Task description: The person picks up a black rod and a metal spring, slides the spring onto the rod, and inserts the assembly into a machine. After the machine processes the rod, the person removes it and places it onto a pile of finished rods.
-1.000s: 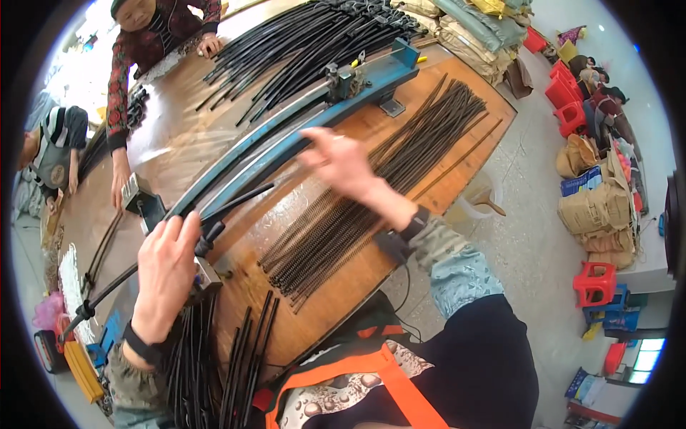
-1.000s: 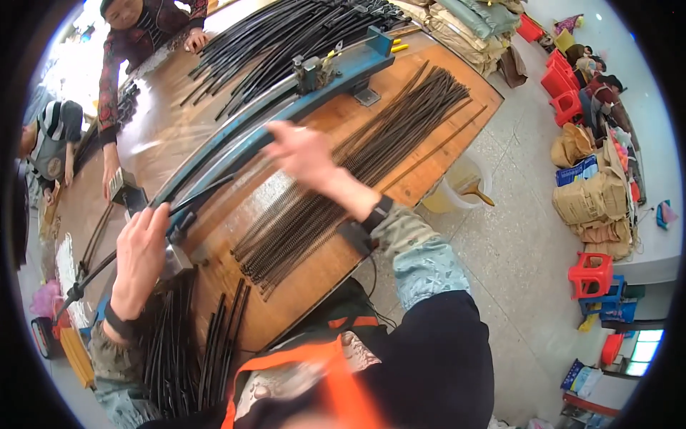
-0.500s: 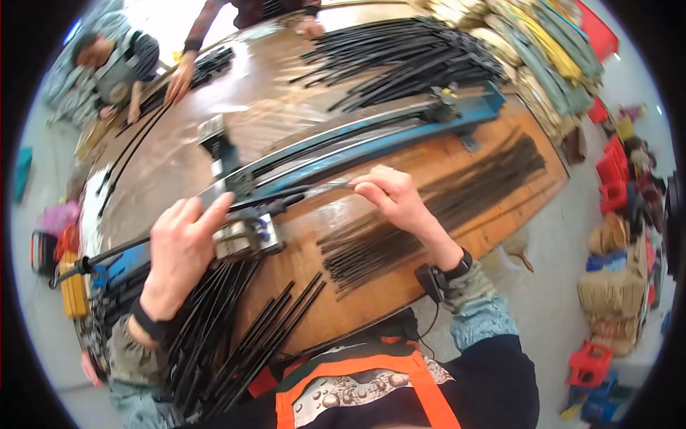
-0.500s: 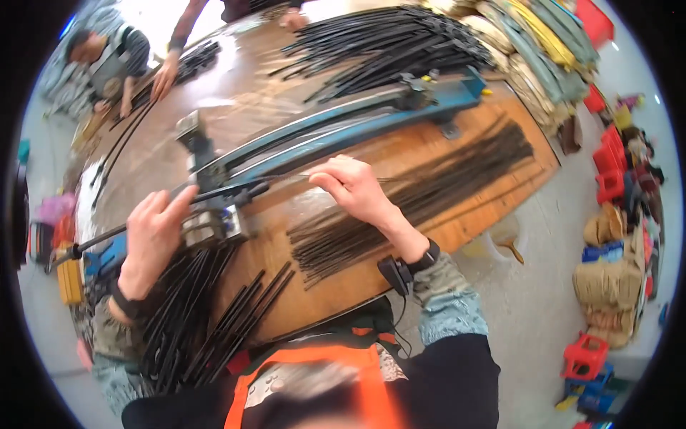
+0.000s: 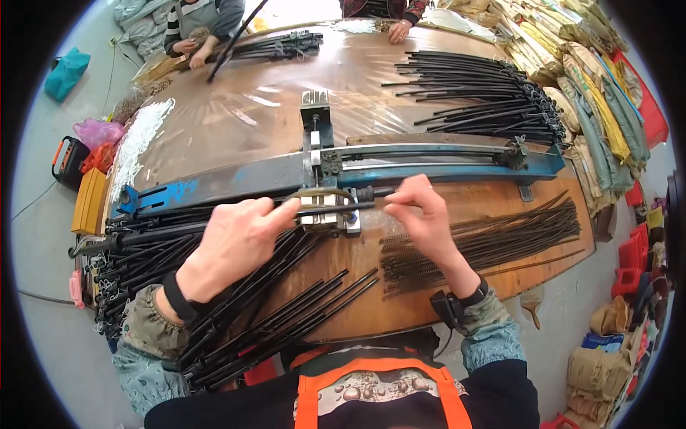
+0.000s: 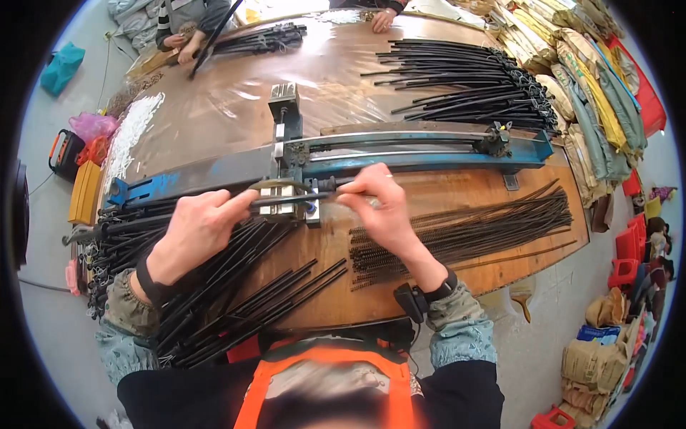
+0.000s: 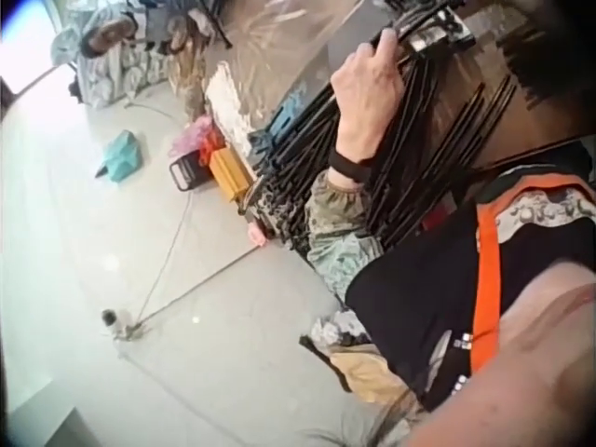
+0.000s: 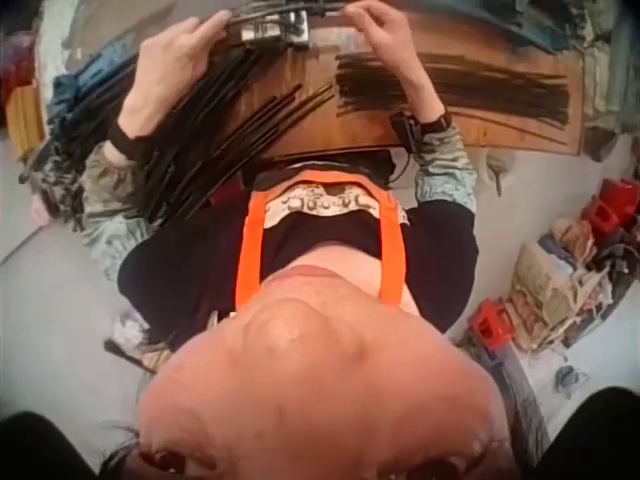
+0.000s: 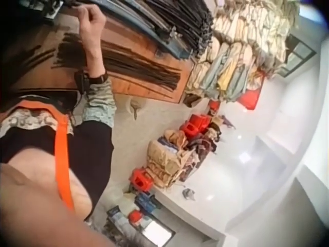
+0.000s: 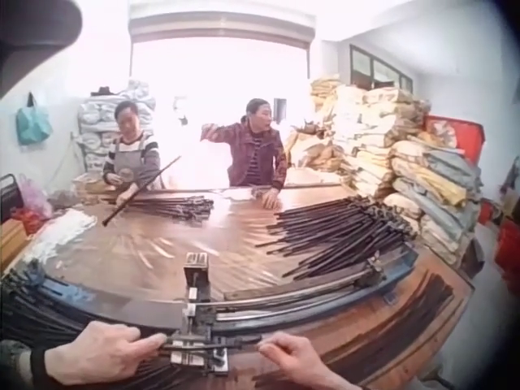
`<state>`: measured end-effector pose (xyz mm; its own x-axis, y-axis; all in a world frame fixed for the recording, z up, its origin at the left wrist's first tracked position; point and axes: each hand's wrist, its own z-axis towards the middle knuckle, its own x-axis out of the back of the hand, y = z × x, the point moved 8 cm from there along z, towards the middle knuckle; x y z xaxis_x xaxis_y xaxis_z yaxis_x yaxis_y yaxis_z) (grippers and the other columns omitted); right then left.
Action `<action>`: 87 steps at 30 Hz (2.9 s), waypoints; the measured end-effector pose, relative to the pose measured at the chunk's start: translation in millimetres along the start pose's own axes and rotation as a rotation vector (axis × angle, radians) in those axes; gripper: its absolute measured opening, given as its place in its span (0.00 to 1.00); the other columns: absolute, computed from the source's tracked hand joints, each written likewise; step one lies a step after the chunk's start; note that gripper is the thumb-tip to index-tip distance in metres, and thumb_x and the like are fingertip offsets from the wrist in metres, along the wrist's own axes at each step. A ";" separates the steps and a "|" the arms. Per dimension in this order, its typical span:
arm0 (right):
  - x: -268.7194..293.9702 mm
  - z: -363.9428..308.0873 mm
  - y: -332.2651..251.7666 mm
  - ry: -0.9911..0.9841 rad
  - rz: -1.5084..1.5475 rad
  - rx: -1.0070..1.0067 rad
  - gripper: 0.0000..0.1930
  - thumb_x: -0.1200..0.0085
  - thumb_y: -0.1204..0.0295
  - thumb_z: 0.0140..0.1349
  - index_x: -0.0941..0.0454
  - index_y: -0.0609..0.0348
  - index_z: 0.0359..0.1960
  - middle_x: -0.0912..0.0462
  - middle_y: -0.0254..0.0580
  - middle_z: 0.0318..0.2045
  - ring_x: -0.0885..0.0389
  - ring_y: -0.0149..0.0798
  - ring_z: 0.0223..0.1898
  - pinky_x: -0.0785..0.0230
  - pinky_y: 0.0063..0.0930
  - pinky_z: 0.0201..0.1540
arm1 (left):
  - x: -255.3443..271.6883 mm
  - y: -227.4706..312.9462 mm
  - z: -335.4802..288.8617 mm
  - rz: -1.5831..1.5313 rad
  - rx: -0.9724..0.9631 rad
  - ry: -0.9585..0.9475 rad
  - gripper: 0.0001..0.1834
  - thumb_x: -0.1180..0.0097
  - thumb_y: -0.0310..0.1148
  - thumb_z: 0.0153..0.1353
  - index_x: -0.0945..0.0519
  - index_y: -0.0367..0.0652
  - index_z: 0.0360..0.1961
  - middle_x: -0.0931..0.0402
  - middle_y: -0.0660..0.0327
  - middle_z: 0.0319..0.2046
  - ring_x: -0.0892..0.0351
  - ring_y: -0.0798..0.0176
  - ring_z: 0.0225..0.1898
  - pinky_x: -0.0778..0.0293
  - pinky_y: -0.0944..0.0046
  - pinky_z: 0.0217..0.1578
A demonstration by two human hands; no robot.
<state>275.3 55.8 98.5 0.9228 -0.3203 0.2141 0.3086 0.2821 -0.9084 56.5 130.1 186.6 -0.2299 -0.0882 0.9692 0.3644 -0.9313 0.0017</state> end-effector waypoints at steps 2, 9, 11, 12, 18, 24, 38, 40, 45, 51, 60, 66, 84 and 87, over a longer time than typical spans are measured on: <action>-10.5 -8.6 -42.7 0.115 -0.196 0.499 0.12 0.39 0.76 0.59 0.21 0.64 0.44 0.22 0.38 0.28 0.25 0.34 0.29 0.32 0.25 0.34 | -4.7 10.4 0.3 -0.047 -0.032 -0.046 0.19 0.41 0.27 0.58 0.22 0.45 0.52 0.31 0.59 0.22 0.26 0.55 0.25 0.28 0.56 0.26; 3.1 -10.3 -20.0 0.180 -0.530 0.550 0.20 0.42 0.81 0.54 0.20 0.61 0.50 0.23 0.40 0.27 0.25 0.38 0.28 0.31 0.29 0.32 | 1.4 2.8 3.7 0.039 -0.077 0.092 0.15 0.43 0.26 0.59 0.23 0.45 0.48 0.29 0.58 0.23 0.24 0.55 0.27 0.26 0.57 0.28; 2.1 -11.2 -30.7 0.174 -0.571 0.596 0.21 0.42 0.82 0.53 0.20 0.61 0.52 0.23 0.41 0.27 0.25 0.39 0.28 0.31 0.30 0.32 | -1.6 7.5 2.1 -0.005 -0.105 0.068 0.14 0.43 0.25 0.60 0.23 0.44 0.48 0.29 0.58 0.23 0.23 0.54 0.28 0.26 0.56 0.29; 10.7 -6.9 -35.3 0.239 -0.623 0.633 0.19 0.43 0.82 0.55 0.20 0.61 0.51 0.23 0.41 0.27 0.25 0.40 0.28 0.31 0.30 0.31 | 5.3 -1.7 3.2 -0.025 -0.040 0.134 0.13 0.43 0.25 0.61 0.23 0.44 0.47 0.28 0.56 0.24 0.23 0.53 0.28 0.26 0.55 0.30; 35.6 46.5 21.3 0.246 -0.552 0.287 0.10 0.46 0.75 0.67 0.20 0.64 0.47 0.22 0.39 0.28 0.24 0.33 0.29 0.31 0.25 0.33 | 73.9 -88.0 -22.3 0.020 0.186 0.465 0.11 0.42 0.29 0.65 0.23 0.35 0.45 0.22 0.47 0.33 0.21 0.44 0.31 0.25 0.54 0.33; -18.8 98.1 -13.1 0.297 -0.089 0.113 0.10 0.46 0.70 0.70 0.20 0.63 0.46 0.19 0.34 0.31 0.25 0.22 0.33 0.30 0.19 0.39 | 80.4 -97.5 -54.5 -0.057 0.277 0.423 0.11 0.43 0.30 0.67 0.22 0.33 0.45 0.21 0.46 0.33 0.22 0.45 0.30 0.25 0.57 0.34; -81.0 141.0 6.0 -0.107 -0.118 0.156 0.06 0.40 0.70 0.63 0.15 0.57 0.38 0.18 0.36 0.28 0.20 0.31 0.32 0.29 0.26 0.37 | 70.1 -124.5 -85.8 -0.124 0.461 0.349 0.11 0.43 0.29 0.67 0.22 0.32 0.45 0.22 0.44 0.32 0.23 0.45 0.30 0.27 0.59 0.33; -93.7 141.2 -3.0 -0.170 -0.338 0.392 0.07 0.39 0.67 0.60 0.14 0.55 0.34 0.17 0.36 0.26 0.19 0.37 0.33 0.29 0.32 0.39 | 65.0 -130.2 -89.6 -0.119 0.462 0.344 0.11 0.44 0.29 0.67 0.22 0.32 0.45 0.22 0.44 0.32 0.23 0.45 0.30 0.27 0.59 0.33; -99.0 137.2 -6.3 -0.159 -0.623 0.558 0.05 0.37 0.67 0.59 0.14 0.53 0.33 0.16 0.35 0.30 0.20 0.38 0.39 0.33 0.35 0.48 | 57.4 -138.1 -92.2 -0.127 0.496 0.316 0.11 0.44 0.30 0.67 0.22 0.33 0.44 0.22 0.44 0.32 0.23 0.45 0.30 0.26 0.59 0.34; -122.0 139.1 -11.3 -0.284 -0.793 0.614 0.03 0.38 0.68 0.59 0.15 0.50 0.33 0.17 0.31 0.29 0.22 0.36 0.43 0.42 0.38 0.55 | 50.9 -150.1 -84.9 -0.112 0.550 0.270 0.11 0.43 0.31 0.67 0.21 0.34 0.45 0.21 0.44 0.32 0.21 0.44 0.31 0.26 0.59 0.34; 29.8 84.5 17.3 0.048 -1.124 0.529 0.05 0.41 0.74 0.58 0.18 0.50 0.36 0.16 0.32 0.31 0.23 0.40 0.44 0.46 0.39 0.58 | -23.4 -163.8 -54.0 0.012 0.338 0.046 0.12 0.41 0.33 0.63 0.19 0.43 0.47 0.20 0.51 0.34 0.19 0.45 0.35 0.24 0.54 0.36; 93.5 59.2 11.1 0.083 -1.098 0.488 0.04 0.42 0.76 0.60 0.20 0.58 0.36 0.20 0.42 0.28 0.23 0.45 0.37 0.35 0.37 0.47 | -80.1 -120.0 39.2 -0.158 0.017 0.126 0.07 0.45 0.34 0.64 0.23 0.41 0.34 0.23 0.54 0.28 0.20 0.47 0.33 0.24 0.53 0.33; 111.2 47.1 44.9 0.114 -1.113 0.395 0.09 0.42 0.79 0.61 0.18 0.58 0.43 0.17 0.40 0.38 0.23 0.45 0.47 0.33 0.35 0.51 | -87.6 -114.8 44.6 -0.278 0.113 0.292 0.12 0.44 0.39 0.64 0.24 0.41 0.29 0.23 0.52 0.28 0.22 0.41 0.33 0.26 0.47 0.32; 75.1 39.3 14.2 0.151 -1.164 0.426 0.16 0.40 0.79 0.59 0.18 0.57 0.50 0.16 0.38 0.47 0.23 0.45 0.55 0.38 0.36 0.59 | -94.4 -119.6 44.6 -0.254 0.127 0.248 0.11 0.45 0.37 0.65 0.25 0.42 0.29 0.23 0.50 0.27 0.21 0.41 0.32 0.27 0.47 0.31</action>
<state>358.0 71.3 115.8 0.0242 -0.6687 0.7431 0.9997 0.0222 -0.0126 74.9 265.6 105.8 -0.5328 0.0424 0.8452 0.3733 -0.8845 0.2797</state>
